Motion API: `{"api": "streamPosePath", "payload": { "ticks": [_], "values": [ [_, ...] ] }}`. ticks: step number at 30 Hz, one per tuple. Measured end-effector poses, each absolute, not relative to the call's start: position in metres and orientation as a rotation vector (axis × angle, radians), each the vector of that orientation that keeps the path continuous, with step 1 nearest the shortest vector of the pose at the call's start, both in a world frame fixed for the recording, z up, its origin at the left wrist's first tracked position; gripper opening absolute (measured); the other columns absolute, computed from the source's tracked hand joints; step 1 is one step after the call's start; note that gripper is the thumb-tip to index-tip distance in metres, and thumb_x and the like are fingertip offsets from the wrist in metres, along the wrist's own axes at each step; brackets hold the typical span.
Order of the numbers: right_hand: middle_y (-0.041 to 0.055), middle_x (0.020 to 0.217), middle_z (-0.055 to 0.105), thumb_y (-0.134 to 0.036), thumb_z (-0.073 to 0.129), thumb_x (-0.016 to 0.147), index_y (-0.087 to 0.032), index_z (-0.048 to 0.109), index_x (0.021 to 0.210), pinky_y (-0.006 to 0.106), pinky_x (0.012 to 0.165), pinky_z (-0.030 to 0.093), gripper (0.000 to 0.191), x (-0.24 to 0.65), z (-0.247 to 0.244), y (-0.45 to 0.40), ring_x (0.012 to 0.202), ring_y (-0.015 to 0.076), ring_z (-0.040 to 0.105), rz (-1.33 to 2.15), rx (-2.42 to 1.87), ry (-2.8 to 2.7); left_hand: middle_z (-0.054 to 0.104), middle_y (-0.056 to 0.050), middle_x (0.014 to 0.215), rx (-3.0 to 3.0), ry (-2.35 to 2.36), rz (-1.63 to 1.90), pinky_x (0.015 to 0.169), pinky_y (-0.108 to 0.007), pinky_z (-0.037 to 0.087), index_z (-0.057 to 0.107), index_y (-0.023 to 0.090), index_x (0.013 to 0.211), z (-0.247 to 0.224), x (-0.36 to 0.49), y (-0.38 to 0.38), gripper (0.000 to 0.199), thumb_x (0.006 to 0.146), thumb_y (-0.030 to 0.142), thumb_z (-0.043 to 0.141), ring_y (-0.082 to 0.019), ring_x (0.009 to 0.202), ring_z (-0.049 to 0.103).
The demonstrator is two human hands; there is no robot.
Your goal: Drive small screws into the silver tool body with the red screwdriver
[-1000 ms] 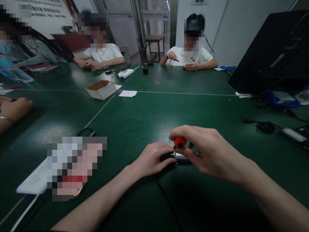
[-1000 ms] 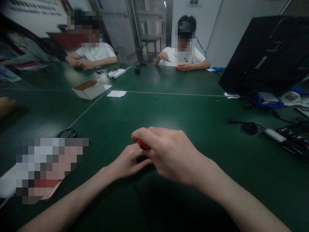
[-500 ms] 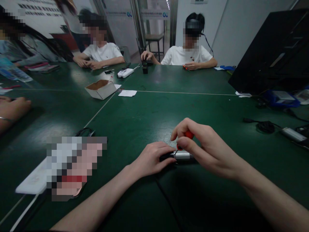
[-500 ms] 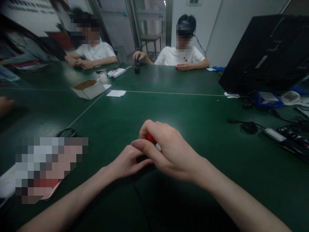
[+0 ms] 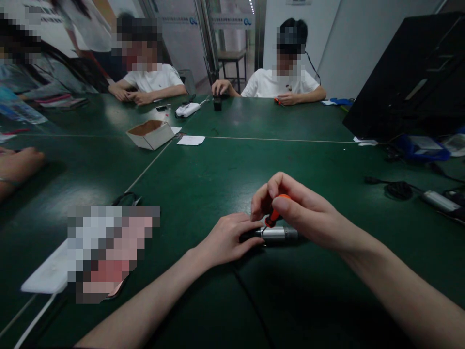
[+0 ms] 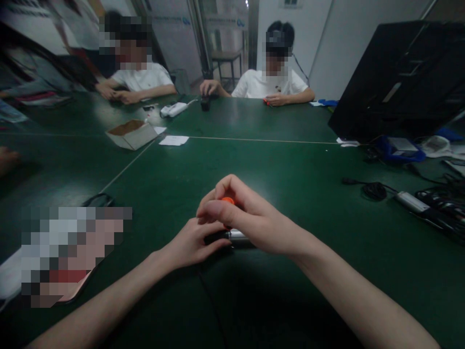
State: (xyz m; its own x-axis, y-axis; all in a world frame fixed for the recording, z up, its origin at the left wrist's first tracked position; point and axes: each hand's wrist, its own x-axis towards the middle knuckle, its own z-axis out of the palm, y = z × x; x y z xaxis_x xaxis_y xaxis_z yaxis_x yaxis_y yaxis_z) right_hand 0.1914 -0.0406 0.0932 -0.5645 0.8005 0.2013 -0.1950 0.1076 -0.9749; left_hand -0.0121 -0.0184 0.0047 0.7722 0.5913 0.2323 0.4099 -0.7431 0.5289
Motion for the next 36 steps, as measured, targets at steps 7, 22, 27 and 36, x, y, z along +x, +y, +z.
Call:
{"api": "streamPosePath", "payload": {
  "ticks": [7, 22, 27, 36],
  "values": [
    [0.0019, 0.096, 0.057, -0.038, 0.063, 0.089, -0.019, 0.057, 0.089, 0.026, 0.076, 0.047, 0.02, 0.19, 0.088, -0.036, 0.088, 0.0129, 0.055, 1.502, -0.622, -1.6, 0.069, -0.005, 0.094, 2.489, 0.719, 0.56, 0.083, -0.032, 0.05, 0.065, 0.019, 0.107, 0.005, -0.011, -0.018, 0.022, 0.094, 0.032, 0.054, -0.019, 0.089, 0.064],
    [-0.0019, 0.076, 0.047, -0.038, 0.051, 0.095, -0.019, 0.048, 0.089, 0.028, 0.071, 0.04, 0.02, 0.186, 0.08, -0.037, 0.071, 0.0119, 0.045, 1.694, -0.418, -1.435, 0.069, -0.006, 0.094, 2.5, 0.724, 0.575, 0.077, -0.029, 0.05, 0.065, 0.018, 0.107, 0.002, -0.012, -0.017, 0.024, 0.094, 0.034, 0.055, -0.019, 0.087, 0.064],
    [-0.0029, 0.079, 0.052, -0.031, 0.054, 0.095, -0.022, 0.045, 0.095, 0.025, 0.069, 0.038, 0.012, 0.183, 0.071, -0.032, 0.072, 0.0107, 0.048, 1.698, -0.366, -1.341, 0.069, -0.006, 0.095, 2.521, 0.717, 0.581, 0.077, -0.029, 0.05, 0.064, 0.017, 0.107, 0.002, -0.011, -0.017, 0.023, 0.094, 0.033, 0.055, -0.019, 0.087, 0.064],
    [0.0009, 0.081, 0.053, -0.038, 0.036, 0.102, -0.02, 0.057, 0.096, 0.026, 0.071, 0.04, 0.029, 0.179, 0.071, -0.03, 0.075, 0.0124, 0.05, 1.658, -0.393, -1.293, 0.069, -0.007, 0.098, 2.514, 0.744, 0.578, 0.08, -0.03, 0.05, 0.064, 0.017, 0.109, 0.002, -0.011, -0.018, 0.024, 0.093, 0.032, 0.056, -0.019, 0.089, 0.064]
  ]
}}
